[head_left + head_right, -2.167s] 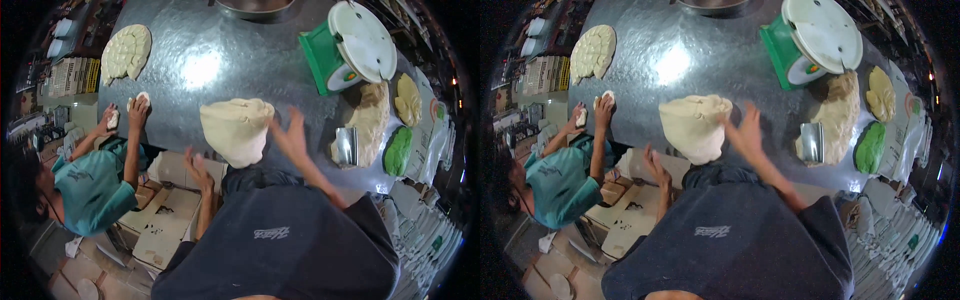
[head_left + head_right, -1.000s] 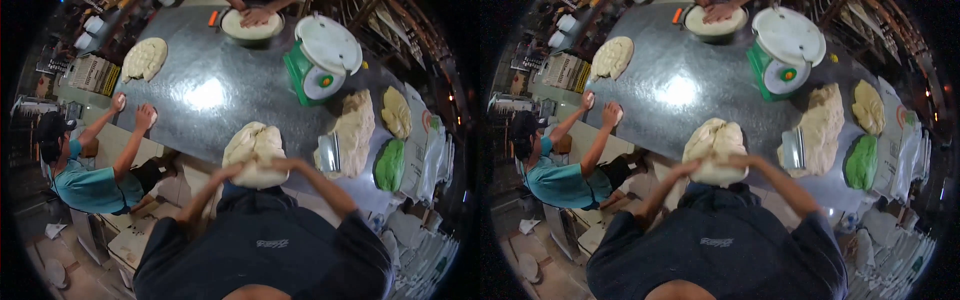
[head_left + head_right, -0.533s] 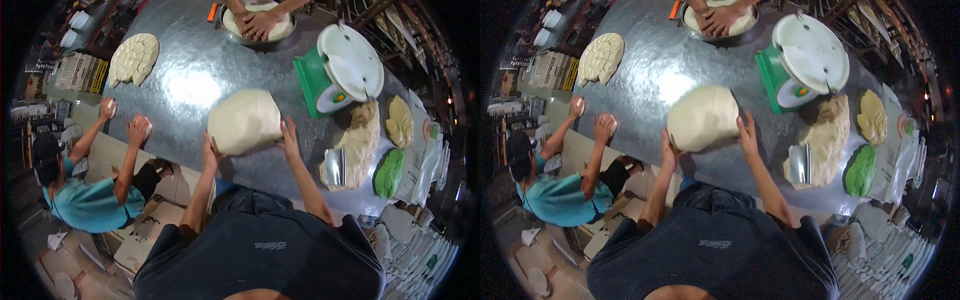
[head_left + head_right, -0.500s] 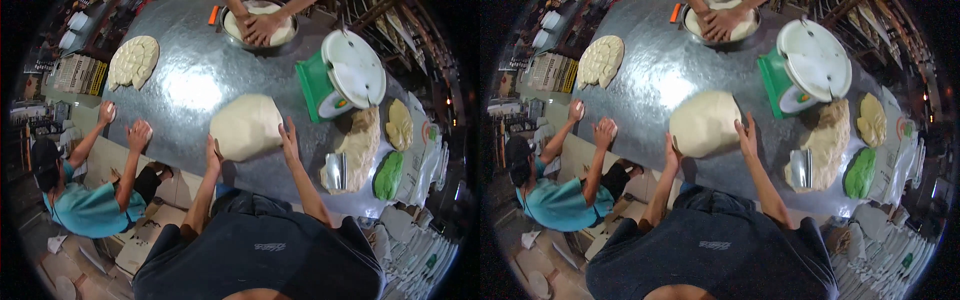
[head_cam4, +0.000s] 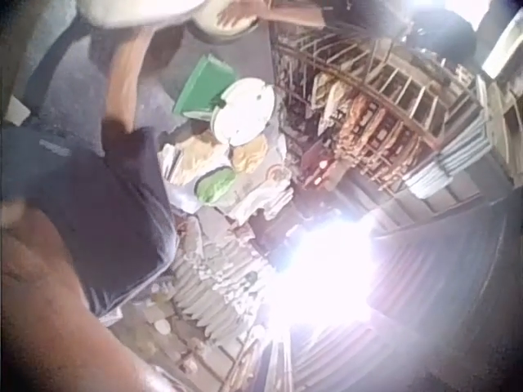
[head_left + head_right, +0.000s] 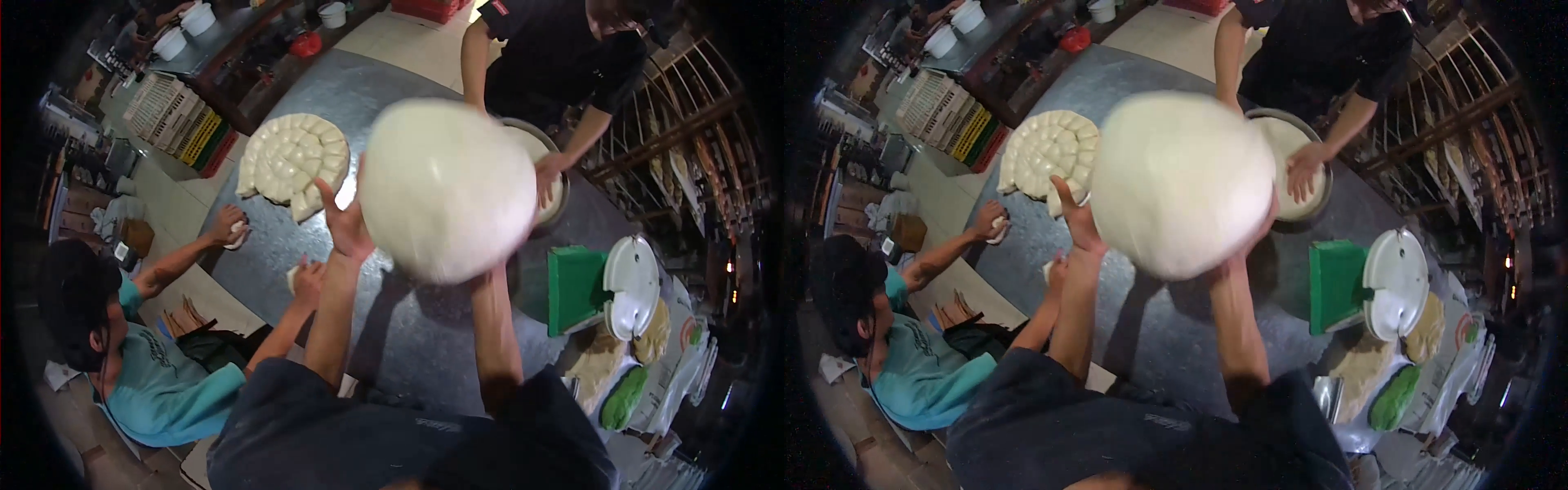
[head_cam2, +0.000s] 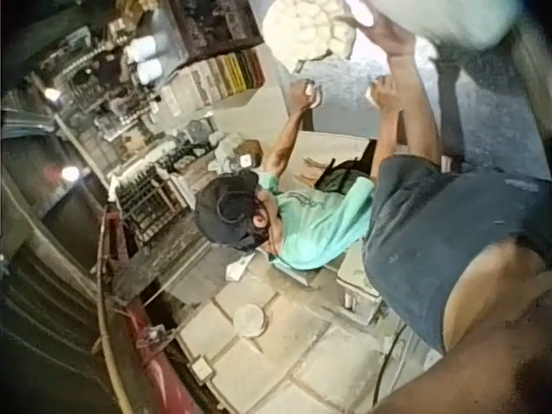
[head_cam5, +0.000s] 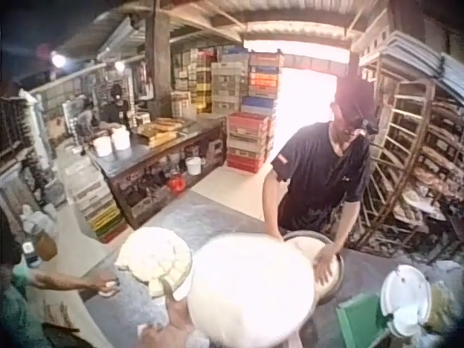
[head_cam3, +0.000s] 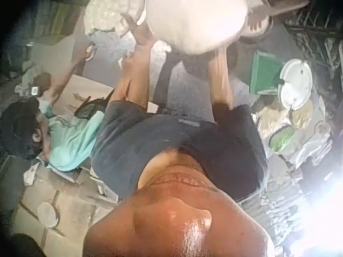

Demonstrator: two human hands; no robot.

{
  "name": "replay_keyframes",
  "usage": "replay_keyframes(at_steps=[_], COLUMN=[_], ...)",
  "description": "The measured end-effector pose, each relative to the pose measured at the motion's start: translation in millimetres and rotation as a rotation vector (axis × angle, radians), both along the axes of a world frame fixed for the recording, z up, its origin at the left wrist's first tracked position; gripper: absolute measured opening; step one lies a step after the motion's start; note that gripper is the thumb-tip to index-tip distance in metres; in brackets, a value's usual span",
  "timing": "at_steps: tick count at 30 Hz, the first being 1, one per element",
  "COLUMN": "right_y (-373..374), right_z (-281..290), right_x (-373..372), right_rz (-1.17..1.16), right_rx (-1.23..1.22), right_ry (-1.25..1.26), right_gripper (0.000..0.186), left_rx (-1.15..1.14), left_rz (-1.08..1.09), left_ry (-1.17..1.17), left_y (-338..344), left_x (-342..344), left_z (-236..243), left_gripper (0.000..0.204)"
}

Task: The person cuts dough with a bench scraper, weighs it on a scale, and shapes it into large balls by hand on a metal tray.

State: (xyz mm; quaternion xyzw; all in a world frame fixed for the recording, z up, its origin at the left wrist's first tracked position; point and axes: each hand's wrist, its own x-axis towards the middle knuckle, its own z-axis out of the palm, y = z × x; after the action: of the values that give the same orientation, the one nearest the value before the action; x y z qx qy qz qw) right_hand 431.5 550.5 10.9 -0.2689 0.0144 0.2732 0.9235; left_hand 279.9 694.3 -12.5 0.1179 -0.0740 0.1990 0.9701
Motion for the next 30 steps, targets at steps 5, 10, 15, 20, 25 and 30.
replay_keyframes(at_steps=[5,10,15,20,25,30], right_y=[154,125,27,-122,-287,-482], right_z=[-3,-91,-170,-161,-103,-89], right_x=[78,30,-117,-135,-73,-50], right_rz=[0.277,-0.124,0.194,0.33,-0.135,-0.581], right_rx=[-0.171,-0.947,-1.086,-1.019,-1.474,-2.243], right_ry=[-0.436,-0.691,-0.673,-0.744,-0.844,-0.755], right_gripper=[0.068,0.075,0.056,0.041,0.026,0.04], left_rx=[0.182,0.276,0.656,0.995,1.12,1.35], left_rz=[0.528,0.544,0.589,0.549,0.452,0.375], left_ry=[0.818,1.025,0.991,0.948,0.729,0.571], left_y=[-17,-115,-155,-244,-329,-407], left_x=[-20,-35,-56,-9,9,63], left_z=[-63,-66,-82,-17,-23,-19], left_gripper=[0.058,0.036,0.03,0.03,0.027,0.022])
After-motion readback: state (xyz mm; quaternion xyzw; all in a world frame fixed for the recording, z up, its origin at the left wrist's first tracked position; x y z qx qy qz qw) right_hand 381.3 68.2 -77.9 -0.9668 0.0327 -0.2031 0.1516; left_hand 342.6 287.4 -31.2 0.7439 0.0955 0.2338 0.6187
